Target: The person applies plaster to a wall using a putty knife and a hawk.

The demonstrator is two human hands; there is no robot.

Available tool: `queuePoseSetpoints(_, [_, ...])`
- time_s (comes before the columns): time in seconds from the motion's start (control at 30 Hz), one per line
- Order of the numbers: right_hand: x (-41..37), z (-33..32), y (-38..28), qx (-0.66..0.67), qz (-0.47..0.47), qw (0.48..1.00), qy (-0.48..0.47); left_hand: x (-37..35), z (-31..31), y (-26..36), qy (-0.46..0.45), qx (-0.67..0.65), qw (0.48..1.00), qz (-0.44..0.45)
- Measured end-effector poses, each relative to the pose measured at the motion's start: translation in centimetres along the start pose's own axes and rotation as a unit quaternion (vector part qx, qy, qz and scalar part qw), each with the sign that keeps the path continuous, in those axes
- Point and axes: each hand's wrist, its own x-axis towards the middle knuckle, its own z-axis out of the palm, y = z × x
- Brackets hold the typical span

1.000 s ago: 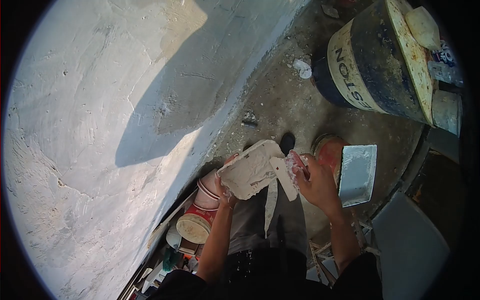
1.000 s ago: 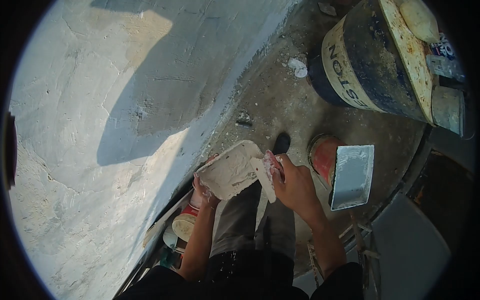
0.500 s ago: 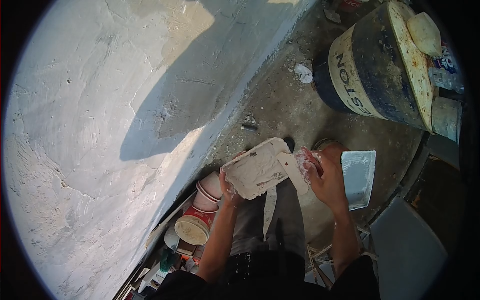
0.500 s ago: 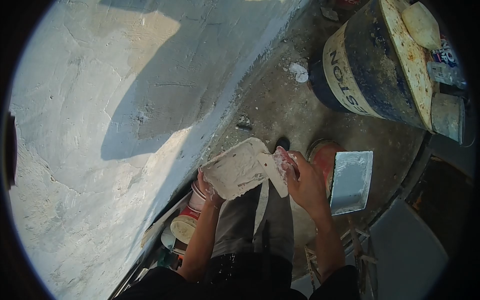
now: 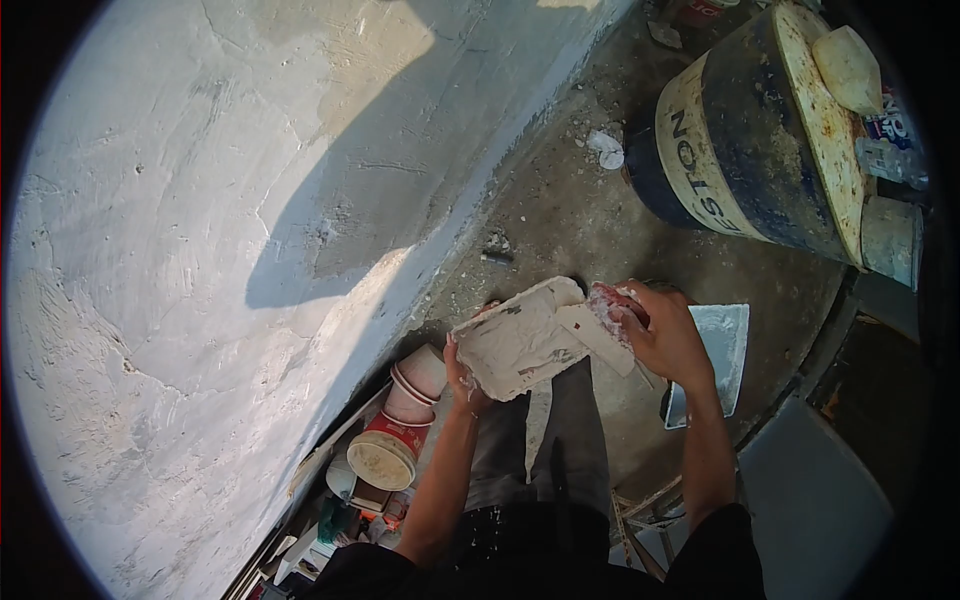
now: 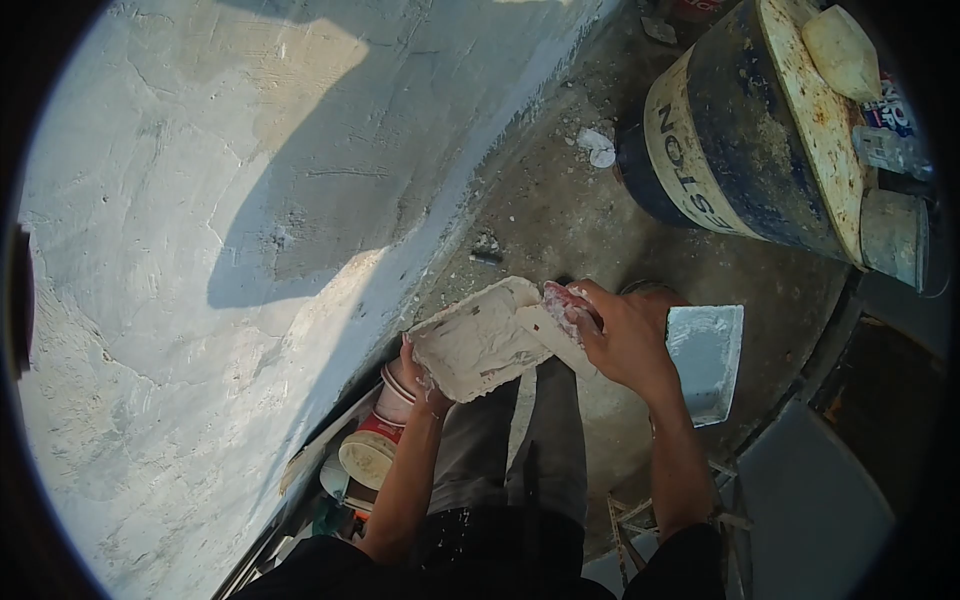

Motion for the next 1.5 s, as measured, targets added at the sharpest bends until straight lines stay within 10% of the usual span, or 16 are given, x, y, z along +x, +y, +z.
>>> queuePoseSetpoints(0.97, [0.9, 2.0, 3.9, 0.213, 0.089, 0.973, 0.003, 1.4, 2.4, 0.2, 0.009, -0.012, 1.000, 0.004])
queuePoseSetpoints(1.17, [1.3, 1.0, 4.6, 0.007, -0.111, 0.994, -0.002, 1.7, 2.1, 0.1, 0.006, 0.000, 1.000, -0.013])
queuePoseSetpoints(1.5, [1.1, 1.2, 5.1, 0.245, 0.088, 0.966, 0.001, 2.2, 3.2, 0.0, 0.036, 0.032, 0.999, -0.003])
